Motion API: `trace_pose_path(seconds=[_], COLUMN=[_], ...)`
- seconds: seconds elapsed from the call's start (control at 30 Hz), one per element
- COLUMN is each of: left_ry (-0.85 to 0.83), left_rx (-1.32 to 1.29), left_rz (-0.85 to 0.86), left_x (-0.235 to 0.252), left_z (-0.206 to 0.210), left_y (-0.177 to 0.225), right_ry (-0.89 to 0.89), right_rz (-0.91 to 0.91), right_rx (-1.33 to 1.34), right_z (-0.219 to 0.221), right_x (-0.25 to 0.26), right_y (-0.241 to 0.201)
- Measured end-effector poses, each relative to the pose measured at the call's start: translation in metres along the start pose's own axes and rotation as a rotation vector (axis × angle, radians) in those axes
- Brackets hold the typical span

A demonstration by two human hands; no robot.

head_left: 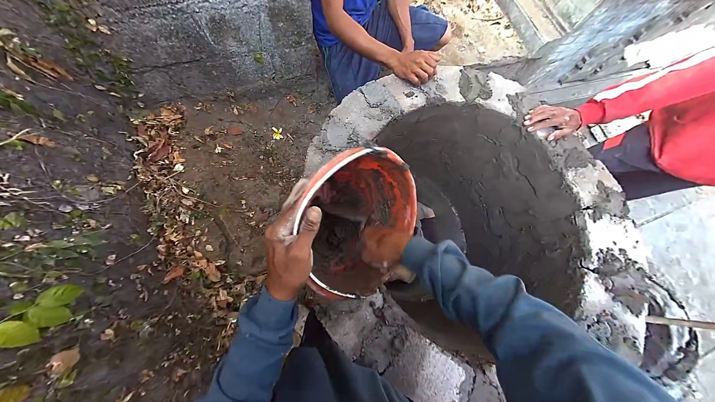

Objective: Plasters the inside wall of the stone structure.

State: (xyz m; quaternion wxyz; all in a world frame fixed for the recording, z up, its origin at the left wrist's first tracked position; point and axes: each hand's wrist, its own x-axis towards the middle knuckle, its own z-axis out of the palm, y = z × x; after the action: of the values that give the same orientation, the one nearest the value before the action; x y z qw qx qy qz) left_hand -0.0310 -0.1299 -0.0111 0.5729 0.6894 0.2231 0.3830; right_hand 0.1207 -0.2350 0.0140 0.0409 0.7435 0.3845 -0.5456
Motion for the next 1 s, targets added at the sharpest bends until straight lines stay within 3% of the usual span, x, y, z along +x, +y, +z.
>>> trace_pose_path(seconds=[0.07,0.2,0.37,0.47,0.63,0.73,0.87,1.0], left_ry=[0.062,0.040,0.003,0.053,0.021,0.063,0.055,0.032], left_rx=[-0.008,0.037,0.029,-0.002,-0.027,-0.038,-0.064,-0.049], left_rz=[-0.019,0.022,0.092,0.064,0.033,0.029,0.070,0.046], left_x=[0.000,-0.018,-0.030,-0.023,-0.020,-0.023,-0.025,-0.021], left_z=[0.000,0.004,0.011,-0.001,-0.010,-0.002,0.000,-0.008], left_y=[0.000,0.000,0.003,-0.002,-0.005,-0.002,-0.005,-0.004], right_ry=[-0.047,0.161,-0.045,0.144,0.556,0.478,0.141,0.239], right_rz=[-0.002,0.031,0.043,0.030,0.184,0.335,0.224,0.162], right_rx=[-0.052,0.133,0.009,-0.102,-0.348,-0.339,-0.213,-0.298], right_z=[-0.007,-0.018,0.001,0.002,0.005,0.013,0.043,0.024], right_x=[-0.017,-0.012,-0.020,-0.042,-0.066,-0.058,-0.033,-0.055], right_y=[-0.003,0.016,0.013,0.032,0.049,0.038,0.010,0.005])
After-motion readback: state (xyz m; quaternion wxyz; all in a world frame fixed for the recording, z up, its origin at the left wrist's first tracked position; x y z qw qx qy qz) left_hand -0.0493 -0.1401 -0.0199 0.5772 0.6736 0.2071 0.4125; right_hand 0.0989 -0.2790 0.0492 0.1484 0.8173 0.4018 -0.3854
